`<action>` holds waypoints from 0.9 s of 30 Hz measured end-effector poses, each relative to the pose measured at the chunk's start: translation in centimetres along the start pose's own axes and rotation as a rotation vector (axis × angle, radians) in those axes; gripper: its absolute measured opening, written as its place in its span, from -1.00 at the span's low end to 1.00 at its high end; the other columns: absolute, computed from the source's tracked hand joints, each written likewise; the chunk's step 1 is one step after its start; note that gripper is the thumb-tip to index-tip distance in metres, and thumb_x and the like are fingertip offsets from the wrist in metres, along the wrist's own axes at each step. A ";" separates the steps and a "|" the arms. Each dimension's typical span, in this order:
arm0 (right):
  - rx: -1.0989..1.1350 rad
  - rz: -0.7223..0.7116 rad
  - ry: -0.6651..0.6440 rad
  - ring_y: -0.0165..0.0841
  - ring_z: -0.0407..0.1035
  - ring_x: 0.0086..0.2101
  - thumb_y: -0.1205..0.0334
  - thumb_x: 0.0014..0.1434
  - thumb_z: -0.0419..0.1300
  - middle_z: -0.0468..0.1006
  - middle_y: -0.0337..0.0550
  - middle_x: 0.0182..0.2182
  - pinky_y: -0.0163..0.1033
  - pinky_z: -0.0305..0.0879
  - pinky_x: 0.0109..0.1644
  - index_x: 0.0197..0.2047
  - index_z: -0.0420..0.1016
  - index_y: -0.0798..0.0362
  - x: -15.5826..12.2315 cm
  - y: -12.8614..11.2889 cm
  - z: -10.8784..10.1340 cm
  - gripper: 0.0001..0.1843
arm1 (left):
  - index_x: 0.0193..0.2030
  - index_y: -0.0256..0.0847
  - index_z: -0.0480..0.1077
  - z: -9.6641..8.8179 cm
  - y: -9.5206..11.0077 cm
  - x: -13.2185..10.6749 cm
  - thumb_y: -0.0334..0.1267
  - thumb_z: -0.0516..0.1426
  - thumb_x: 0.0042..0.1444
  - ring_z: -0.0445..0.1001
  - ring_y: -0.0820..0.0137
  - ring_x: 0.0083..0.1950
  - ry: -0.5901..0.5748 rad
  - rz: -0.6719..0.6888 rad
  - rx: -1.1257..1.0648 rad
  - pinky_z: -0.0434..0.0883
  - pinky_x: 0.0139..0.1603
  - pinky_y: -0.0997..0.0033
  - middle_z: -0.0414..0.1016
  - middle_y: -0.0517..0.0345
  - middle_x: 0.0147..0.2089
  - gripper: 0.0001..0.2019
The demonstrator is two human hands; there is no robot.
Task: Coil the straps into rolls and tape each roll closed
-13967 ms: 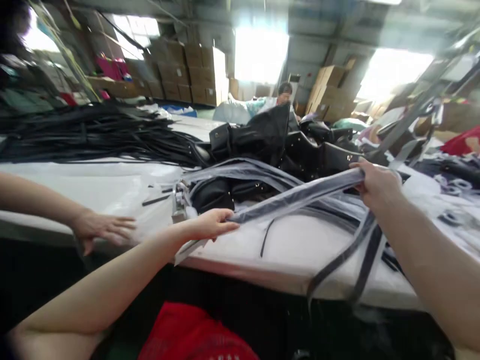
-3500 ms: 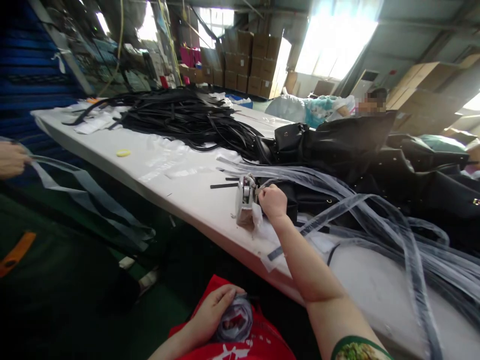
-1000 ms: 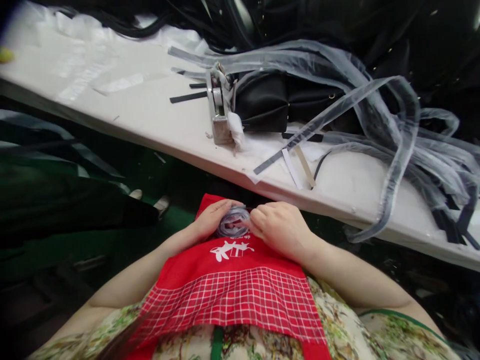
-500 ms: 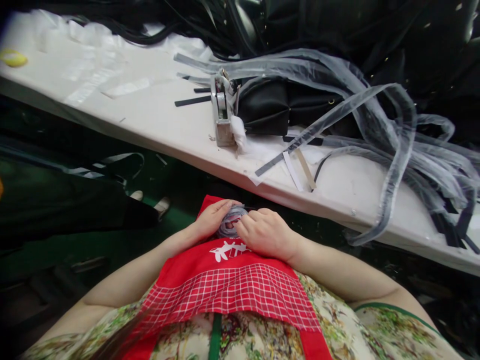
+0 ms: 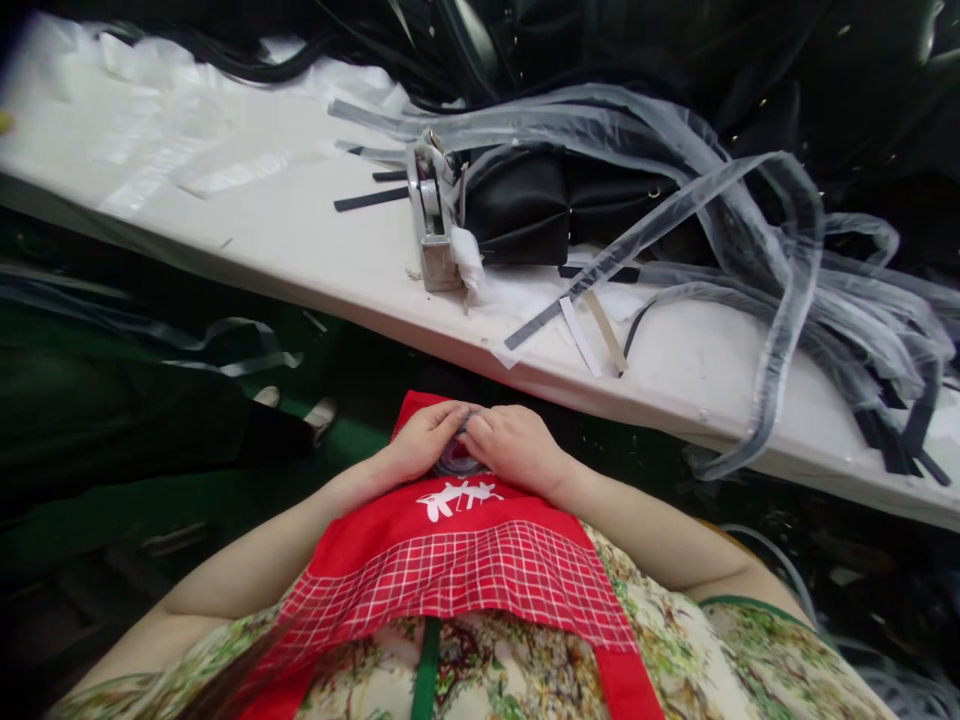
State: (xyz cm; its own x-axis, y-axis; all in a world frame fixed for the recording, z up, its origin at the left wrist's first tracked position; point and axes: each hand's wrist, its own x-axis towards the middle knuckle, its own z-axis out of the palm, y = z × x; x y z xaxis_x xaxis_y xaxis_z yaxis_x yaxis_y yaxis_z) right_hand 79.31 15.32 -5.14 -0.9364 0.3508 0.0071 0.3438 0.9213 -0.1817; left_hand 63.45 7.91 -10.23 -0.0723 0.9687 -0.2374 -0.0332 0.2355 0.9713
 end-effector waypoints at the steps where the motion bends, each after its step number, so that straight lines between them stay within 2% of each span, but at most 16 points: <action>1: 0.063 0.035 -0.044 -0.35 0.37 -0.41 0.08 0.30 0.11 0.55 -0.15 -0.44 -0.24 0.09 -0.32 -0.34 0.50 0.07 0.0 0.2 -0.5 -0.71 | -0.05 -0.26 0.52 -0.1 0.0 0.0 -0.14 0.00 0.27 0.52 0.25 0.00 0.008 0.002 0.025 0.39 0.10 0.26 0.59 -0.01 -0.04 -0.66; 4: 0.279 0.125 -0.131 -0.38 0.38 -0.44 0.08 0.22 0.21 0.55 -0.23 -0.47 -0.28 0.14 -0.33 -0.38 0.50 0.04 -0.4 0.8 -2.3 -0.77 | -0.10 -0.24 0.54 -0.5 0.3 0.1 -0.16 -0.02 0.28 0.51 0.27 -0.05 0.004 0.072 0.126 0.40 0.07 0.26 0.59 0.01 -0.10 -0.66; 6: 0.408 0.170 -0.117 -0.40 0.38 -0.44 0.13 0.24 0.19 0.55 -0.23 -0.47 -0.30 0.17 -0.33 -0.40 0.52 0.03 -0.6 1.1 -3.1 -0.78 | -0.12 -0.23 0.54 -0.7 0.8 0.1 -0.20 -0.03 0.28 0.51 0.29 -0.05 -0.035 0.156 0.177 0.38 0.08 0.26 0.58 0.03 -0.11 -0.68; 8: 0.516 0.238 -0.050 -0.41 0.38 -0.43 0.15 0.25 0.17 0.56 -0.23 -0.46 -0.32 0.18 -0.32 -0.40 0.53 0.04 -0.4 1.4 -3.0 -0.76 | -0.10 -0.22 0.53 -0.7 1.4 0.0 -0.22 -0.01 0.27 0.50 0.29 -0.05 -0.099 0.231 0.198 0.39 0.07 0.29 0.57 0.03 -0.09 -0.70; 11: 0.700 0.383 0.052 -0.42 0.35 -0.47 0.12 0.19 0.22 0.54 -0.23 -0.51 -0.33 0.18 -0.38 -0.45 0.52 0.06 0.2 2.0 -1.6 -0.75 | -0.10 -0.22 0.52 -0.2 2.1 -0.2 -0.19 0.09 0.21 0.50 0.28 -0.08 -0.130 0.292 0.291 0.39 0.01 0.32 0.56 0.02 -0.12 -0.75; 15: 0.968 0.612 0.122 -0.42 0.29 -0.54 -0.11 0.15 0.19 0.48 -0.22 -0.58 -0.32 0.17 -0.44 -0.48 0.50 0.09 0.9 3.2 0.7 -0.57 | -0.29 -0.20 0.52 0.4 2.3 -0.5 -0.18 0.05 0.27 0.48 0.34 -0.22 -0.104 0.284 0.380 0.39 -0.12 0.38 0.53 0.09 -0.28 -0.74; 17: 1.170 0.709 0.098 -0.42 0.29 -0.53 -0.24 0.14 0.12 0.49 -0.20 -0.55 -0.31 0.19 -0.43 -0.41 0.53 0.11 1.2 3.6 1.6 -0.47 | -0.31 -0.20 0.52 0.5 2.2 -0.7 -0.20 0.04 0.28 0.48 0.35 -0.20 -0.112 0.303 0.369 0.39 -0.09 0.39 0.53 0.09 -0.26 -0.74; 20: 1.450 0.724 -0.046 -0.43 0.26 -0.52 -0.26 0.01 0.22 0.47 -0.21 -0.54 -0.30 0.17 -0.42 -0.41 0.52 0.13 1.6 3.5 2.6 -0.46 | -0.27 -0.21 0.53 0.6 2.4 -0.9 -0.23 0.06 0.28 0.47 0.33 -0.08 -0.105 0.356 0.336 0.39 0.01 0.39 0.52 0.04 -0.16 -0.77; 21: 1.484 0.719 -0.064 -0.44 0.23 -0.53 -0.23 -0.02 0.26 0.44 -0.23 -0.56 -0.31 0.14 -0.43 -0.44 0.50 0.13 1.7 3.3 2.7 -0.49 | -0.26 -0.21 0.54 0.6 2.4 -1.0 -0.23 0.06 0.28 0.46 0.33 -0.04 -0.100 0.370 0.334 0.38 0.04 0.38 0.50 0.03 -0.13 -0.77; 23: 1.455 0.716 -0.007 -0.45 0.19 -0.54 -0.17 0.01 0.26 0.39 -0.27 -0.59 -0.31 0.12 -0.43 -0.48 0.46 0.12 1.5 2.9 2.7 -0.54 | -0.26 -0.20 0.55 0.7 2.5 -1.1 -0.22 0.07 0.27 0.43 0.30 0.03 -0.057 0.378 0.358 0.37 0.07 0.36 0.44 -0.01 -0.07 -0.77; 25: 1.310 0.691 0.108 -0.43 0.22 -0.49 -0.09 0.08 0.22 0.41 -0.25 -0.55 -0.30 0.16 -0.36 -0.46 0.47 0.12 1.1 2.5 2.5 -0.60 | -0.27 -0.20 0.55 0.7 2.2 -1.1 -0.20 0.08 0.25 0.40 0.28 0.06 0.049 0.338 0.393 0.37 0.09 0.32 0.38 -0.03 -0.03 -0.77; 27: 1.131 0.648 0.181 -0.41 0.25 -0.44 -0.02 0.13 0.17 0.42 -0.22 -0.51 -0.28 0.18 -0.30 -0.47 0.48 0.12 0.7 2.3 2.0 -0.64 | -0.29 -0.20 0.54 0.9 1.8 -0.9 -0.20 0.09 0.24 0.42 0.29 -0.01 0.141 0.275 0.381 0.38 0.05 0.31 0.38 -0.01 -0.08 -0.79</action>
State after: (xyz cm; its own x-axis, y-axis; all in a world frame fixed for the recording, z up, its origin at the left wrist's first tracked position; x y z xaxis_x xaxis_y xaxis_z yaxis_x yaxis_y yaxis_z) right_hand 79.30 17.33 -7.56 -0.5722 0.7720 -0.2768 0.3928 -0.0383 -0.9188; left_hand 64.32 7.49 -8.28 -0.1622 0.9853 0.0543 0.3712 0.0100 0.9285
